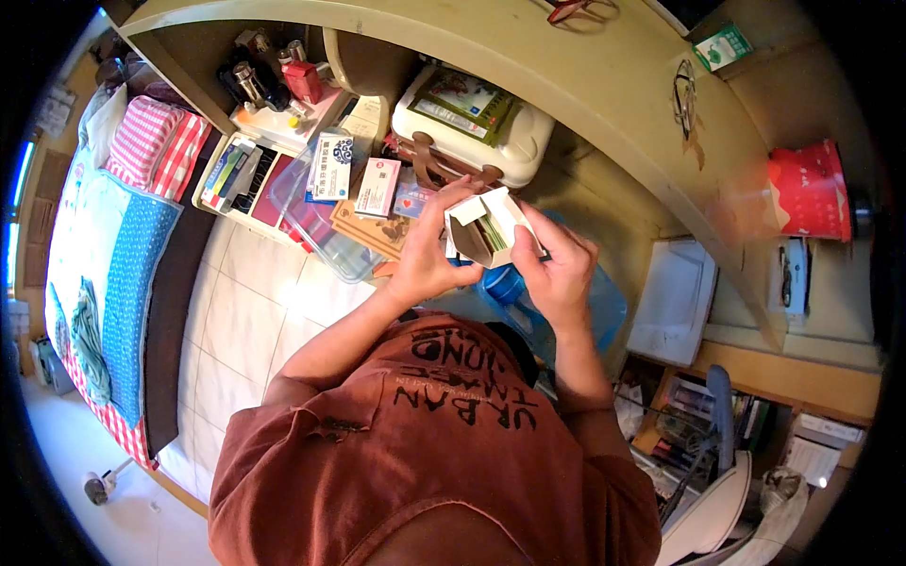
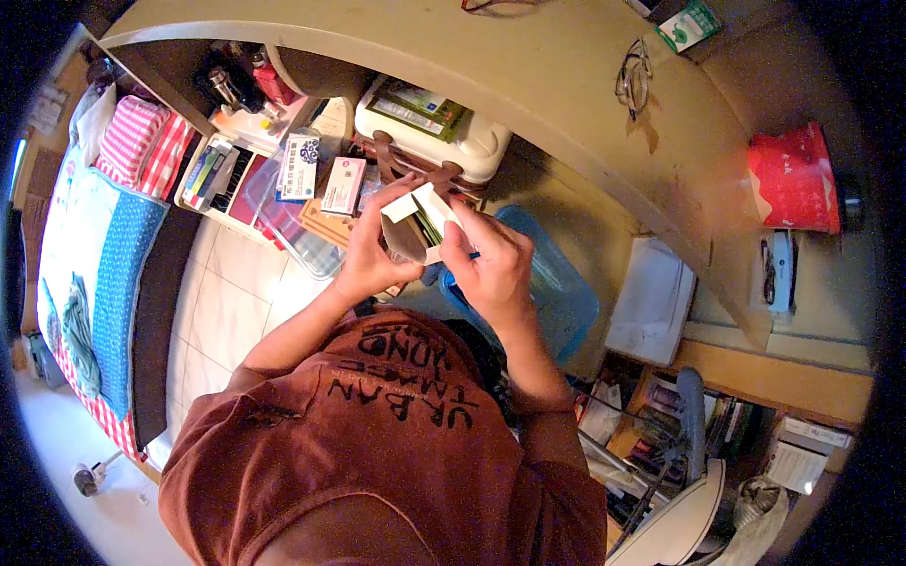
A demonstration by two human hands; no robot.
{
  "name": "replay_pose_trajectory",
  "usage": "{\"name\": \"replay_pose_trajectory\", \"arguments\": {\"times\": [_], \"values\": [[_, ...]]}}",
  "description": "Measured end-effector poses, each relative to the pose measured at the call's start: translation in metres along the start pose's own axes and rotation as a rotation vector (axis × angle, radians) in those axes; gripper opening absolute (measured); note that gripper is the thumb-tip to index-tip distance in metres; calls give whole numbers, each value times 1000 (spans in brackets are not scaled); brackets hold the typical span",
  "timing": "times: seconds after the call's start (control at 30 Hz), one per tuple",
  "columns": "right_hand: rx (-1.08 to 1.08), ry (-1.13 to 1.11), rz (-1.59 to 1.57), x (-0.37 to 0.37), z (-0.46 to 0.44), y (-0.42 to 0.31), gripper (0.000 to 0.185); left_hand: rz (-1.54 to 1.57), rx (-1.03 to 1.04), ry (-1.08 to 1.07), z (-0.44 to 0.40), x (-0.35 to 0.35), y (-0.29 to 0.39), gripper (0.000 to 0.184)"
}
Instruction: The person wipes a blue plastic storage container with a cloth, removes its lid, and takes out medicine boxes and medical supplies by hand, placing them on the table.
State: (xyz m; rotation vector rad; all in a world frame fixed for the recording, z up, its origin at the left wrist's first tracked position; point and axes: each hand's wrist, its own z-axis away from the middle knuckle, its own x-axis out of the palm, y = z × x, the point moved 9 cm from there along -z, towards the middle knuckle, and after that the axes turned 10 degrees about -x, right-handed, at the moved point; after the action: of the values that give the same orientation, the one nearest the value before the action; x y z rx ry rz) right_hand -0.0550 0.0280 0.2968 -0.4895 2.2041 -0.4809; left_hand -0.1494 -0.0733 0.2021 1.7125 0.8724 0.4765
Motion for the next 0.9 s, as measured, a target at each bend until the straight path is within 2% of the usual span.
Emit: {"name": "replay_pose_trajectory", "arguments": {"times": [0.2, 0.43, 0.57, 0.63, 0.7, 0.8, 0.87, 0.9], "values": [[122, -14, -175, 0, -4, 1, 33, 215, 32, -60, 1, 3, -7, 80], [156, 33, -215, -5, -6, -9, 27, 234, 64, -93, 0, 4, -2, 79], [142, -35, -150, -4, -6, -9, 24, 200, 23, -57, -1, 1, 6, 78], [-18, 0, -109, -6, -7, -13, 24, 178, -11, -26, -1, -2, 11, 78], [3, -53, -99, -3, -8, -11, 26, 116, -71, -31, 0, -2, 10, 77], [-91, -37, -8, -4, -13, -18, 25, 97, -118, -33, 1, 0, 10, 77], [-116, -192, 147, 4, -15, -24, 26, 69, -107, -10, 1, 0, 7, 78], [-116, -193, 148, 4, -19, -29, 26, 39, -97, 13, 1, -1, 5, 79]]}}
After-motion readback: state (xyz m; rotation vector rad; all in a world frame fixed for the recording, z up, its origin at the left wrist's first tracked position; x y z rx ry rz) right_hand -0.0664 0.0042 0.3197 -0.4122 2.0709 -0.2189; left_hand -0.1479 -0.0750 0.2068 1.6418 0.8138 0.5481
